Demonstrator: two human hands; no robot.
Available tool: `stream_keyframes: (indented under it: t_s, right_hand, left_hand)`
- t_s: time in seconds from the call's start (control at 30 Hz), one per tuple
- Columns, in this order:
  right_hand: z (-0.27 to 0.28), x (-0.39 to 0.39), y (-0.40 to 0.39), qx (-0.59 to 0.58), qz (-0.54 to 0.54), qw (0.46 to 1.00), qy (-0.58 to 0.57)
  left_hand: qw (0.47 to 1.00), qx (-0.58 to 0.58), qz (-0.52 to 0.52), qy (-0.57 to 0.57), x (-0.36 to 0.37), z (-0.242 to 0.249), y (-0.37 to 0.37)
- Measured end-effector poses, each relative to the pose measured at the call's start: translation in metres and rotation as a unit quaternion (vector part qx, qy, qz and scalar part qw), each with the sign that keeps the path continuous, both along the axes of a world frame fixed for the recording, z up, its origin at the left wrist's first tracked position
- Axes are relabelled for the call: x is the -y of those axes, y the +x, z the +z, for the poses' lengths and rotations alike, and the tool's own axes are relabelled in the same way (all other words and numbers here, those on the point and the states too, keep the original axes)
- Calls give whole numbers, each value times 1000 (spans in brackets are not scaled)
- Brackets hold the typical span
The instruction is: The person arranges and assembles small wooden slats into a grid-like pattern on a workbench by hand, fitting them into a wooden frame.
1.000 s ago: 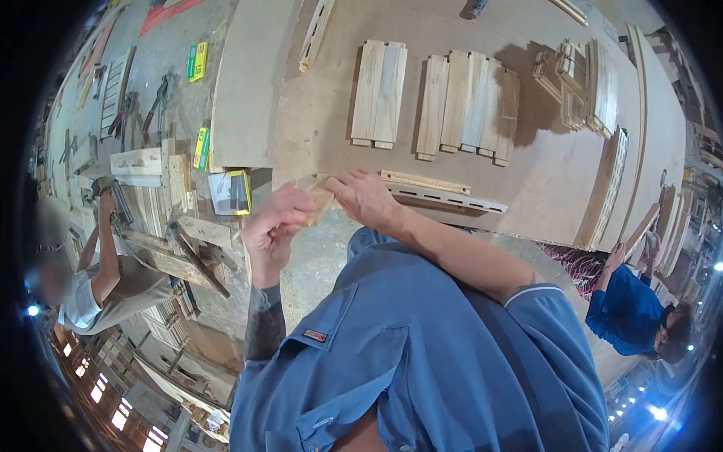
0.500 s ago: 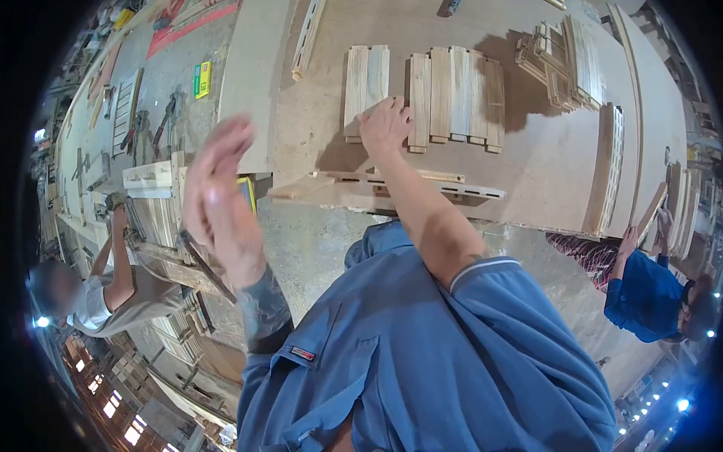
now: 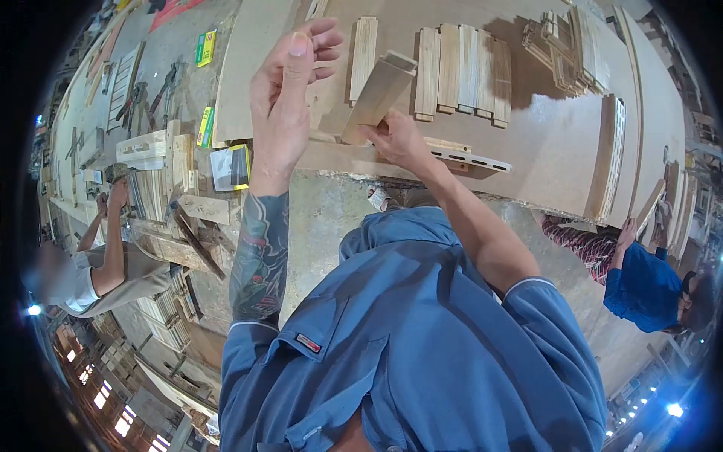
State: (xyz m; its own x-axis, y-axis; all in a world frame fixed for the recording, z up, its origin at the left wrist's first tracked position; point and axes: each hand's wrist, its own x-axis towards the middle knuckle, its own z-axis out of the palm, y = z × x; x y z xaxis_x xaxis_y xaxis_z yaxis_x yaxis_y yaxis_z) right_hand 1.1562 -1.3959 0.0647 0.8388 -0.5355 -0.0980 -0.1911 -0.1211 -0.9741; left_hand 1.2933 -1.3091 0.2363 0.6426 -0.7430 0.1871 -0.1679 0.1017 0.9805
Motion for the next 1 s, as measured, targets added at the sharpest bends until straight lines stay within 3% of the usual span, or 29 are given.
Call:
stream_keyframes:
  t_s: [0.1,0.2,0.33,0.4,0.5,0.53,0.57,0.7,0.77,0.83,0.9,0.97,1.0]
  right_hand:
    - [17,1,-2,-59,57,992,-98]
    - [20,-5,-5,-30,64,987,-145]
    - [18,-8,2,-9,45,994,-97]
    - [16,-10,1,13,62,984,-166]
    - [28,-17,-12,1,95,982,-162]
    - [17,-23,-9,-1,79,962,-260]
    - [11,-23,-11,-2,77,963,-260]
    - [5,-13,-9,-4,105,969,-225]
    - [-3,-6,-13,-15,136,976,-169]
    - [15,25,1,-3,160,980,-118]
    - [21,47,33,-199,75,961,-177]
    - [-37,40,79,-145,-174,901,-370]
    - [-57,33,100,-140,-181,901,-369]
  left_hand:
    - [1000,14,10,18,0,2,-1]
    - [999,19,2,39,-3,2,1]
    - [1000,7,5,30,-3,1,4]
    - [1000,14,13,16,0,-4,4]
    - [1000,25,3,18,0,-4,4]
    - [999,24,-13,37,-1,-3,4]
    - [999,24,-16,37,-1,-3,4]
    - [985,147,-48,72,5,1,3]
    - [937,303,-67,160,5,-2,-4]
    - [910,359,-70,194,4,7,-8]
    - [873,401,-66,270,4,15,-12]
    - [871,397,-76,279,7,12,-13]
    - [870,388,-89,289,7,9,-13]
